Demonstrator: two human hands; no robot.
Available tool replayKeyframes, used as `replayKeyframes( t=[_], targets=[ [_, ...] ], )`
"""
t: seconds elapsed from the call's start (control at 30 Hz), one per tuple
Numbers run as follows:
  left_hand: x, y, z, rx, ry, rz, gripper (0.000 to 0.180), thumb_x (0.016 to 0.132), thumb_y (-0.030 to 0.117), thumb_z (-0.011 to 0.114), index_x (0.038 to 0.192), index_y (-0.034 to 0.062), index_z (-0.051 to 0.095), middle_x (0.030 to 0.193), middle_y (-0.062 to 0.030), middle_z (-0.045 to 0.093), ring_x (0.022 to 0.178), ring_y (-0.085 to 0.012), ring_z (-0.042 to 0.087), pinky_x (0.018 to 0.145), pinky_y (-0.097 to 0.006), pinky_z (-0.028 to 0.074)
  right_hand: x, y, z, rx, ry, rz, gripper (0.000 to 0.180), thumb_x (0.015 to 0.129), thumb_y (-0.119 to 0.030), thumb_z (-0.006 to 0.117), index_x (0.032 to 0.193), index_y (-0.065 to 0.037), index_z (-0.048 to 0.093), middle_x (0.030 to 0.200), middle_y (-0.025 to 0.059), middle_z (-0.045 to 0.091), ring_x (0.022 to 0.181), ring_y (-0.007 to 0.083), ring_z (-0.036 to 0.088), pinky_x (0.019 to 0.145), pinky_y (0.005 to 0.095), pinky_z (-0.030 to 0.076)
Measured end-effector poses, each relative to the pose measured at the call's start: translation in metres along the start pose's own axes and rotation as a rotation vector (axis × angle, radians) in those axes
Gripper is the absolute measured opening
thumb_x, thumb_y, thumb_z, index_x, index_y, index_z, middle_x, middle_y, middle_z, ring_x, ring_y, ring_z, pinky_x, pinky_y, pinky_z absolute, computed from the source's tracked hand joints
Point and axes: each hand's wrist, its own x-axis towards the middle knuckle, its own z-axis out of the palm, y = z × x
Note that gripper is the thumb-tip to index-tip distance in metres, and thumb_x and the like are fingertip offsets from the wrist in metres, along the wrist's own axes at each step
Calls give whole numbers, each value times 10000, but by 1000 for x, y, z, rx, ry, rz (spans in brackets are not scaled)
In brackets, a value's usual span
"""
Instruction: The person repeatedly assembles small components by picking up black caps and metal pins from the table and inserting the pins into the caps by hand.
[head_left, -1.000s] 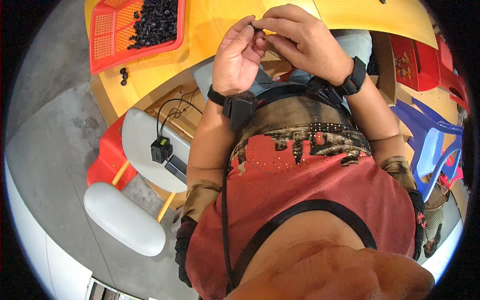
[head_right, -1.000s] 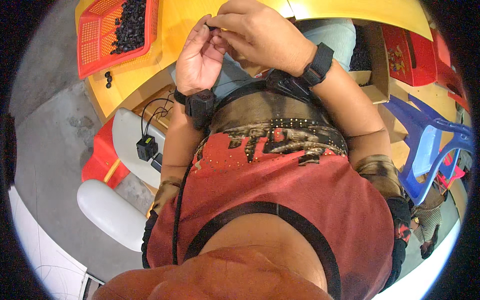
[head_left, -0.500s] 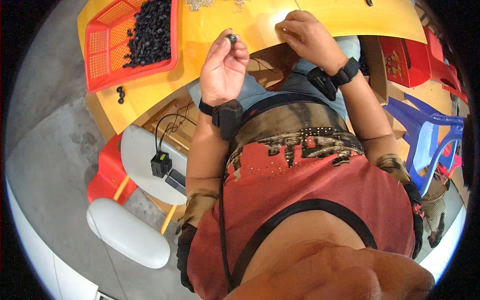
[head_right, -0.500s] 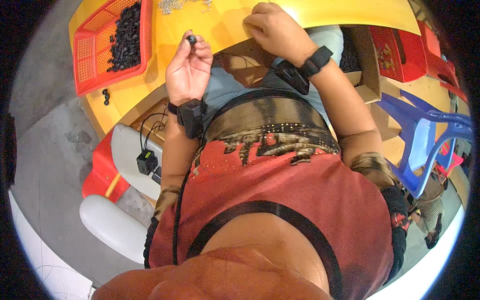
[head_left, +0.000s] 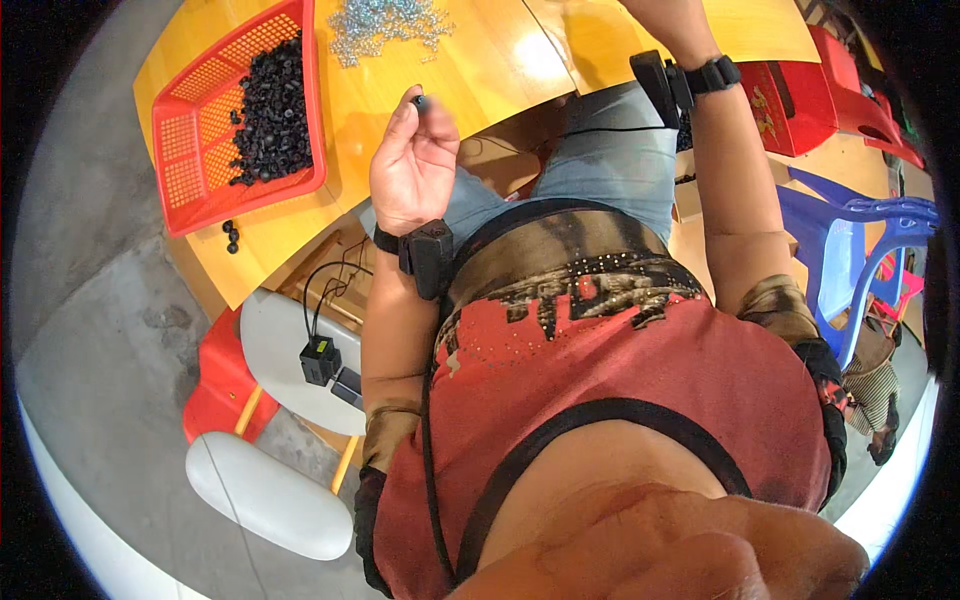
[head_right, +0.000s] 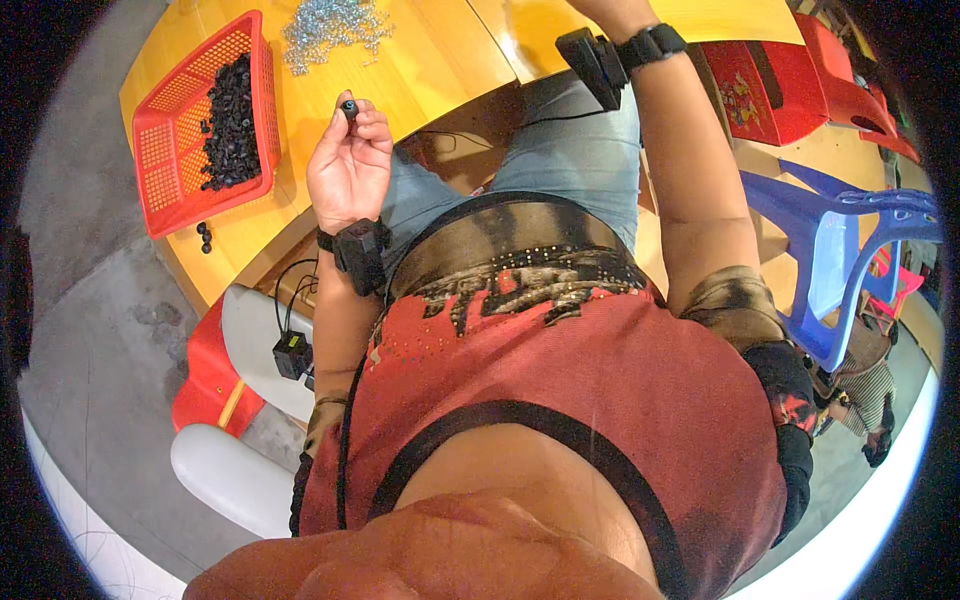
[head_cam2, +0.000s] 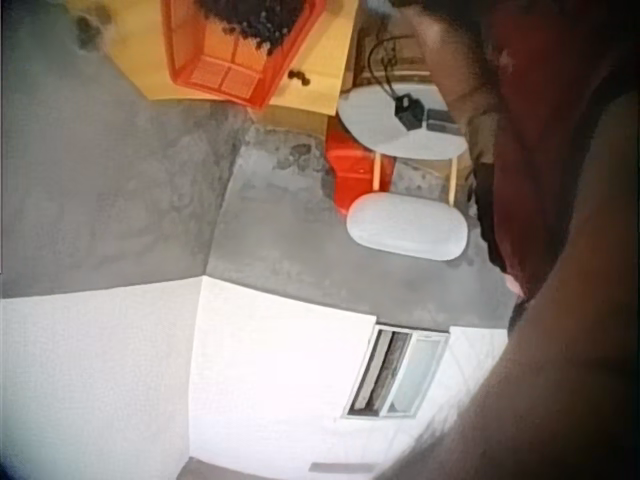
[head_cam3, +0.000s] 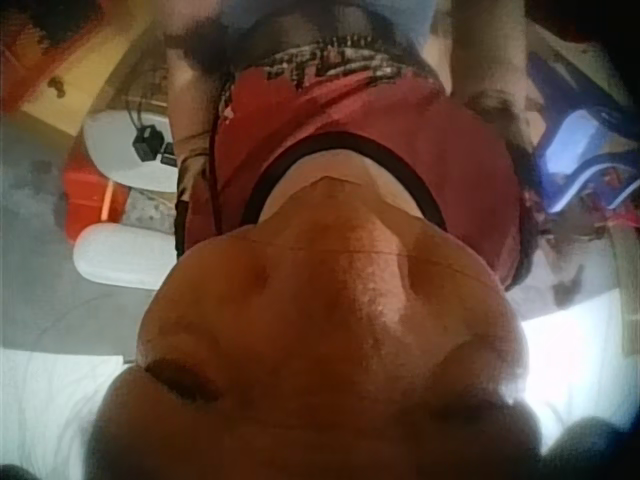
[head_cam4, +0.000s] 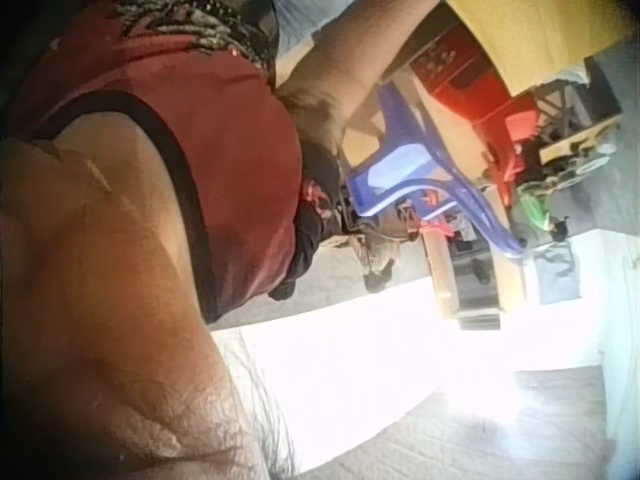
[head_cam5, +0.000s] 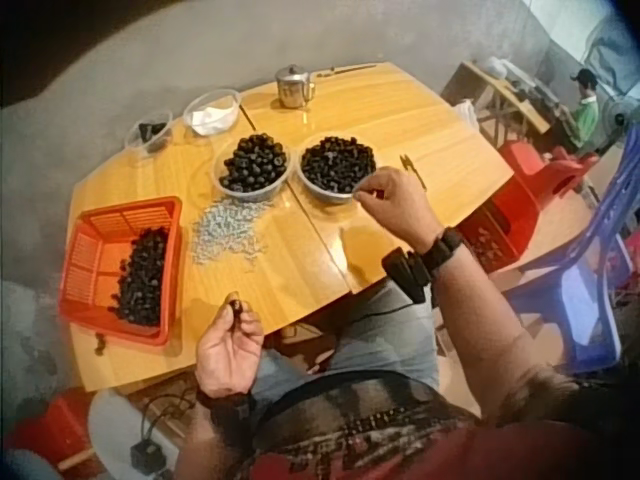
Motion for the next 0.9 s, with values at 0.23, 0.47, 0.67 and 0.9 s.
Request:
replayKeyframes(
  t=[0.23,0.47,0.67,0.9],
  targets=[
    [0,1,7,20,-3,12,202,902,40,512,1082,-13,585,955,-114,588,848,-178,532,761,-262,477,31,-11,3,-56,-7,48,130,699,-97,617,770,-17,690,773,173,648,700,321,622,645,368,506],
    [-1,0,10,15,-3,19,204,906,43,507,1086,-13,584,957,-114,591,850,-179,536,756,-264,480,39,4,17,-179,81,-52,125,653,-69,598,720,3,674,734,199,614,773,358,583,722,416,483],
    [1,0,11,10,-3,15,203,911,47,503,1089,-8,584,957,-110,594,847,-175,537,751,-266,481,44,3,27,-291,145,-60,97,663,-66,571,685,-9,647,734,195,602,772,354,577,727,413,477],
    [1,-1,12,15,3,14,195,914,53,506,1083,-3,586,956,-104,599,844,-174,540,747,-269,481,48,6,28,-339,80,-83,96,657,-54,543,681,-9,625,740,188,599,788,349,575,729,408,476]
  ],
)
